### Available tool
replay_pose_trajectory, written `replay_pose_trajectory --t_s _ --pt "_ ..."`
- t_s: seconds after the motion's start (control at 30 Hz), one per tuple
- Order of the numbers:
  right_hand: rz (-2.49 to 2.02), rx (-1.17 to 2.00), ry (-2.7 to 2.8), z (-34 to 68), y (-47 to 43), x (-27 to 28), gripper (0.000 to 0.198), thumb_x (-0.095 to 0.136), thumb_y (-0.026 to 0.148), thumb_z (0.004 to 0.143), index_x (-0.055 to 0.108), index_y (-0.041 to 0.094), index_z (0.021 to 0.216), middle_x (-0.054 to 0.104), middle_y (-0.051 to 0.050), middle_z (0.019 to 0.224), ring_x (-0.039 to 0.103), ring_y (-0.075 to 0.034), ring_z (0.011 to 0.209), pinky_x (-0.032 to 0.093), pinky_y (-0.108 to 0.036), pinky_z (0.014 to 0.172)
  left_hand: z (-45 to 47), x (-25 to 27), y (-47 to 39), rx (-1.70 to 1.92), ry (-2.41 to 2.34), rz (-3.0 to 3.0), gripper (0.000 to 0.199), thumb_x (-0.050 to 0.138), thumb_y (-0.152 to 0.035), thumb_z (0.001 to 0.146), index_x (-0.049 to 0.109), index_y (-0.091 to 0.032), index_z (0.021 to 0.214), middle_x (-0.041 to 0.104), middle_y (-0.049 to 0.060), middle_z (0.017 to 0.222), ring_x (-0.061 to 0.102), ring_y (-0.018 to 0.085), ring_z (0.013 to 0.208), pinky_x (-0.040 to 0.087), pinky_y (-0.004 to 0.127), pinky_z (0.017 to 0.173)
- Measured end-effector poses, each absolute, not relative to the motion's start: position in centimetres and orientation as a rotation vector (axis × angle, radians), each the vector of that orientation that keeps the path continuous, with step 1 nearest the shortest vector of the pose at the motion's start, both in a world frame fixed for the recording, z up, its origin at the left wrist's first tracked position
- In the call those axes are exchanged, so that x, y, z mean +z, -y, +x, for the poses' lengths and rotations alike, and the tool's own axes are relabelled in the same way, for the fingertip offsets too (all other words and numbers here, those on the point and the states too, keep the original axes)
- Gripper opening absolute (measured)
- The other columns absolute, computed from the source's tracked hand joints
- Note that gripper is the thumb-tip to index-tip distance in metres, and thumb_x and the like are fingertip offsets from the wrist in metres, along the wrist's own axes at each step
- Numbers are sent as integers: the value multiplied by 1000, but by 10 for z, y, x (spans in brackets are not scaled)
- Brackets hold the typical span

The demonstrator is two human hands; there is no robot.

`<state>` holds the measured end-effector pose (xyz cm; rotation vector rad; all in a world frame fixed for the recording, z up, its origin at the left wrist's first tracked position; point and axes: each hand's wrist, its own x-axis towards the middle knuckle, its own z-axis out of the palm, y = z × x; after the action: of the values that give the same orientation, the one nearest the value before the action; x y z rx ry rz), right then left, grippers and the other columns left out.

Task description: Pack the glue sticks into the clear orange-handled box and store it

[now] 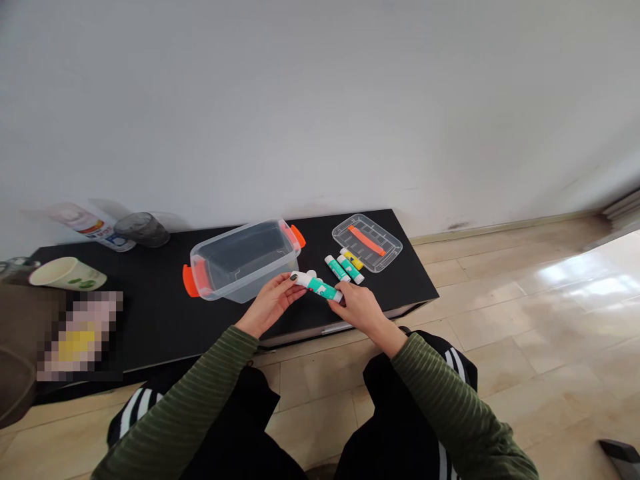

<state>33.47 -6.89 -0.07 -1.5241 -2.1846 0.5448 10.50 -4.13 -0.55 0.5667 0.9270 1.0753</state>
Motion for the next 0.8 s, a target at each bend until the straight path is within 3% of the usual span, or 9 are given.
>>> replay_pose_trajectory --t_s 0.17,0.33,0.8 --pt "-1485 491 2154 336 70 1 27 59 34 92 63 21 115 71 -7 97 66 -19 82 47 -27 76 103 -5 41 1071 -934 604 21 78 -24 79 65 -14 92 73 6 89 71 15 84 56 30 87" --pt "-1468 467 2155 336 71 5 27 57 35 94 65 23 117 69 -8 103 64 -20 82 47 -28 75 103 -5 42 1057 -956 659 27 83 -25 74 66 -13 91 73 5 86 70 13 79 56 27 80" --pt "-1458 658 2077 333 75 6 30 64 34 88 69 22 115 71 -6 95 63 -16 73 45 -25 70 103 -3 45 1032 -991 738 35 87 -31 69 70 -13 93 75 7 94 70 14 85 55 28 85"
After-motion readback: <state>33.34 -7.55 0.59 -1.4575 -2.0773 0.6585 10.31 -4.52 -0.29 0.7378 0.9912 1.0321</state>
